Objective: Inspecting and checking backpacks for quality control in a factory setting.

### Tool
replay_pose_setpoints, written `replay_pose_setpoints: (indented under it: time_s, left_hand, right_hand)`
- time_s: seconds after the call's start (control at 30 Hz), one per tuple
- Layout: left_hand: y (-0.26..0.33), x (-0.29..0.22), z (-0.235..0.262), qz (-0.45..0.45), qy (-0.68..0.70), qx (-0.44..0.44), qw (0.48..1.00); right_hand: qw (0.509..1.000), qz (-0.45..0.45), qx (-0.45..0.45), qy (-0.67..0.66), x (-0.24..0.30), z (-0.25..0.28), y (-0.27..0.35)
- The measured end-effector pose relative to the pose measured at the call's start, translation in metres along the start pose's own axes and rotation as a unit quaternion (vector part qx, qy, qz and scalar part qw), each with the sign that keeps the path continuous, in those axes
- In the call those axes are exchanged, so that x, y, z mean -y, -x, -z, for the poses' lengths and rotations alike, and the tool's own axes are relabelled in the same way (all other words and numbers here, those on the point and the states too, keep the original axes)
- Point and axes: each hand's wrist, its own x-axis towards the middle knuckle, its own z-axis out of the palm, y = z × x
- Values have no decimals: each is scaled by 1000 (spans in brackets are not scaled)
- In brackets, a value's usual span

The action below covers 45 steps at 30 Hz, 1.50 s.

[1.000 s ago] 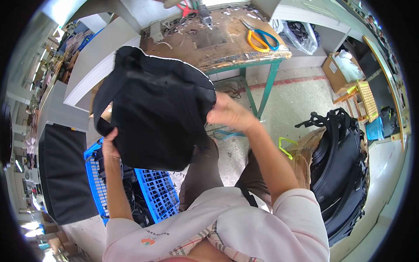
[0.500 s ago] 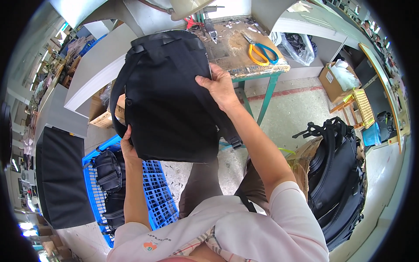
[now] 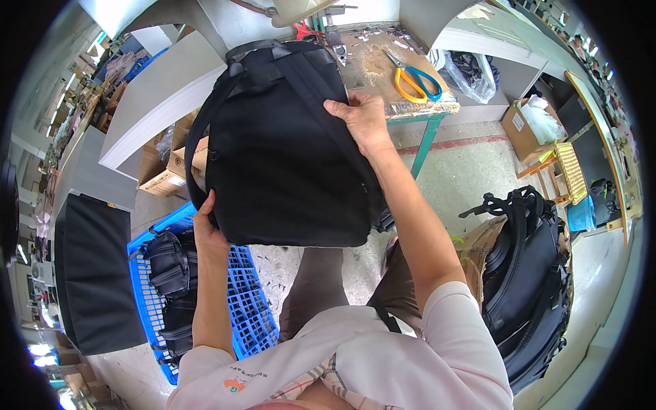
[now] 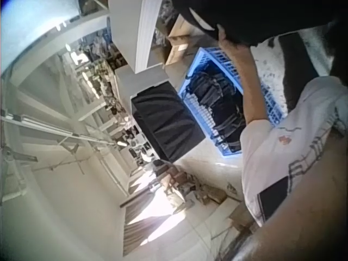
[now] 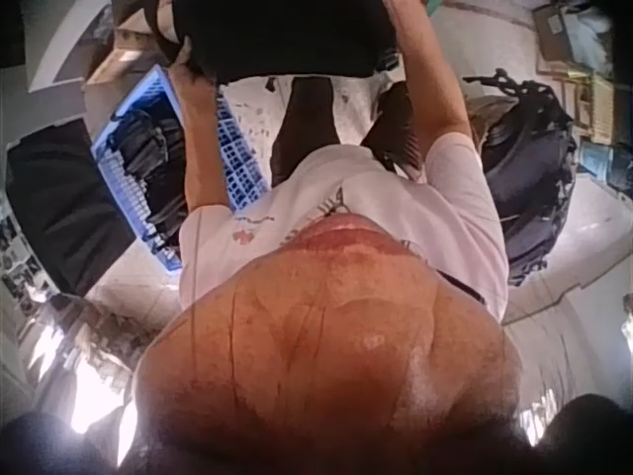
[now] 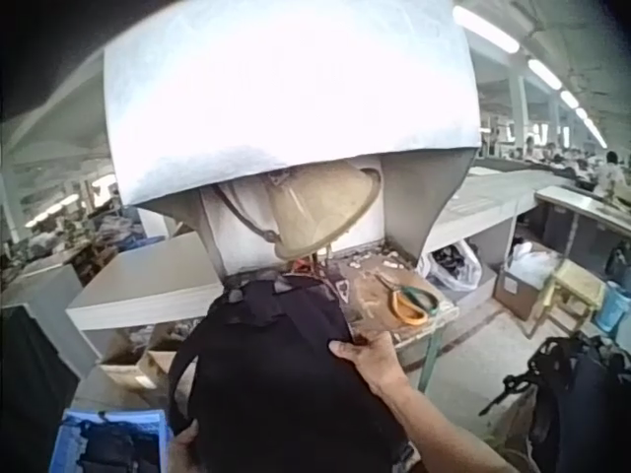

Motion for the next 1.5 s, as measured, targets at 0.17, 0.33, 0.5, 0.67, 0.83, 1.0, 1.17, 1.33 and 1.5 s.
replay_pose_setpoints:
  time_s: [0.17, 0.33, 0.5, 0.67, 0.83, 1.0, 1.17, 1.33, 1.5]
  left_hand:
    - [13, 11, -11, 6, -11, -41, 999]
    - [48, 13, 1, 3, -45, -49, 998]
    - [136, 22, 18, -112, -162, -8, 980]
    - [176, 47, -5, -320, -72, -101, 939]
    - [164, 73, -11, -358, -186, -104, 909]
    - [156, 54, -16, -432, -374, 47, 819]
    - [115, -33, 55, -605, -567, -262, 494]
    - [27, -53, 166, -178, -376, 113, 903]
    - [32, -41, 131, -239, -296, 82, 921]
  right_hand:
    - [998, 1, -7, 56, 14, 8, 8]
    - [994, -22, -39, 101, -6, 23, 38]
    - [928, -20, 194, 318, -9, -1, 68]
    - [920, 40, 368, 133, 50, -49, 150]
    - [760, 281, 446, 381, 79, -73, 228]
    - [873, 187, 310, 328, 41, -26, 190]
    - [988, -11, 128, 88, 19, -6, 182]
    - [975, -159, 69, -140, -34, 24, 193]
    - [959, -216, 71, -167, -22, 60, 174]
